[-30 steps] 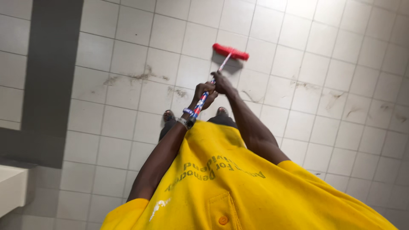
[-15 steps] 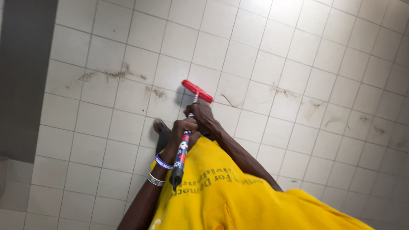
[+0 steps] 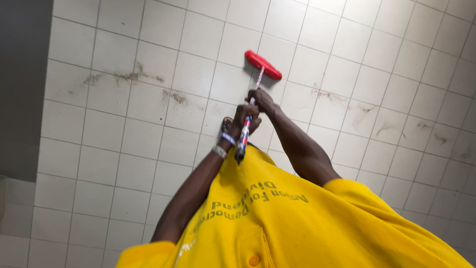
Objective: The person sweeps debris across a tiled floor using a red broom, moving the broom back and forth to gather the dirt into a central area.
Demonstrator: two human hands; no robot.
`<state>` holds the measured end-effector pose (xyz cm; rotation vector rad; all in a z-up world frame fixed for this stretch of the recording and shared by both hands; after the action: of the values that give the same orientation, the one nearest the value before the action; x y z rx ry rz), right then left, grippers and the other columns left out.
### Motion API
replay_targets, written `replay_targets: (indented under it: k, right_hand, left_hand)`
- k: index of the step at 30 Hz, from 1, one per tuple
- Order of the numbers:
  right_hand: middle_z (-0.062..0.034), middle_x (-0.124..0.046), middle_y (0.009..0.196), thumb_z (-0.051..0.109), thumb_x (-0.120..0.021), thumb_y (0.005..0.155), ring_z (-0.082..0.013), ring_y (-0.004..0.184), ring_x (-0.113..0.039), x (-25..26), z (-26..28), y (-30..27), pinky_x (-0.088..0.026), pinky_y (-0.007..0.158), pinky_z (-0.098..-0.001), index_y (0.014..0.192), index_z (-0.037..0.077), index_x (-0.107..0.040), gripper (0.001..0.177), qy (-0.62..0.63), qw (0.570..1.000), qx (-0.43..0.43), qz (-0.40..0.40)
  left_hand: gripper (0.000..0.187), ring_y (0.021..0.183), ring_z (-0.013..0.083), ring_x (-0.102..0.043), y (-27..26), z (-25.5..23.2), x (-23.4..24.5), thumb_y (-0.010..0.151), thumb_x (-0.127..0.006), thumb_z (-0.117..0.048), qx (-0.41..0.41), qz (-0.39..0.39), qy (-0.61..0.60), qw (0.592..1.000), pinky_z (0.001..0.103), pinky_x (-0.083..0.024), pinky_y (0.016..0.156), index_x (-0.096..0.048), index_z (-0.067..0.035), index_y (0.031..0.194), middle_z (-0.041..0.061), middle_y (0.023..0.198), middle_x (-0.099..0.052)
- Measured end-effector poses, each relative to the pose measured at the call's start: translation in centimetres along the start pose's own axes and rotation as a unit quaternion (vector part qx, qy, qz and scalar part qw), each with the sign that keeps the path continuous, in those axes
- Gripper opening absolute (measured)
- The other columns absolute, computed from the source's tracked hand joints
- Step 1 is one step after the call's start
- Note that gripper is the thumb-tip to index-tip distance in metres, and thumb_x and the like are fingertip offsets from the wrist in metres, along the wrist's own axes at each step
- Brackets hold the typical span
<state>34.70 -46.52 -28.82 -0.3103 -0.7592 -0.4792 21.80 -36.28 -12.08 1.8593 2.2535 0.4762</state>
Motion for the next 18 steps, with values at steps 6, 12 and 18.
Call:
replay_targets:
  k: [6, 12, 18]
  right_hand:
    - [-0.0190, -0.072, 0.089, 0.024, -0.071, 0.086, -0.0365, 0.087, -0.068, -5.9, 8.1, -5.6, -0.053, 0.070, -0.0467, 0.092, 0.010, -0.077, 0.016, 0.027, 0.997, -0.072, 0.013]
    - [-0.0137, -0.071, 0.083, 0.025, -0.070, 0.087, -0.0282, 0.076, -0.068, -2.9, 12.7, -9.8, -0.052, 0.069, -0.0440, 0.091, 0.010, -0.078, 0.017, 0.066, 0.982, -0.156, 0.079]
    - [-0.0162, -0.069, 0.094, 0.025, -0.071, 0.092, -0.0272, 0.082, -0.069, 2.8, 3.1, -10.2, -0.054, 0.074, -0.0413, 0.096, 0.005, -0.075, 0.021, 0.046, 0.973, -0.224, -0.031]
  left_hand:
    - [0.030, 0.054, 0.0280, -0.046, -6.3, -7.8, 1.4, 0.066, -0.067, -0.009, 0.116, 0.077, 0.138, 0.981, 0.040, -0.036, 0.065, -0.038, -0.007, 0.061, 0.009, 0.057, -0.042]
    - [0.024, 0.061, 0.0269, -0.052, -7.2, -15.2, 0.7, 0.077, -0.065, -0.008, 0.029, 0.035, 0.050, 0.998, 0.039, -0.042, 0.071, -0.042, -0.004, 0.071, 0.009, 0.065, -0.049]
    - [0.026, 0.051, 0.0213, -0.046, -3.8, -8.0, -6.4, 0.069, -0.065, -0.003, 0.043, 0.104, 0.061, 0.992, 0.037, -0.037, 0.051, -0.040, -0.002, 0.061, 0.009, 0.059, -0.045]
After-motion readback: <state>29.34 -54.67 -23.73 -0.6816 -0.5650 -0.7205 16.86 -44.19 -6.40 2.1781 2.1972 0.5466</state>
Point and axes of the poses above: each hand's wrist, its own y-axis towards the middle knuckle, its own x-axis out of the back of the hand, z = x × y, the point moved 3 cm from there along y, towards the middle knuckle
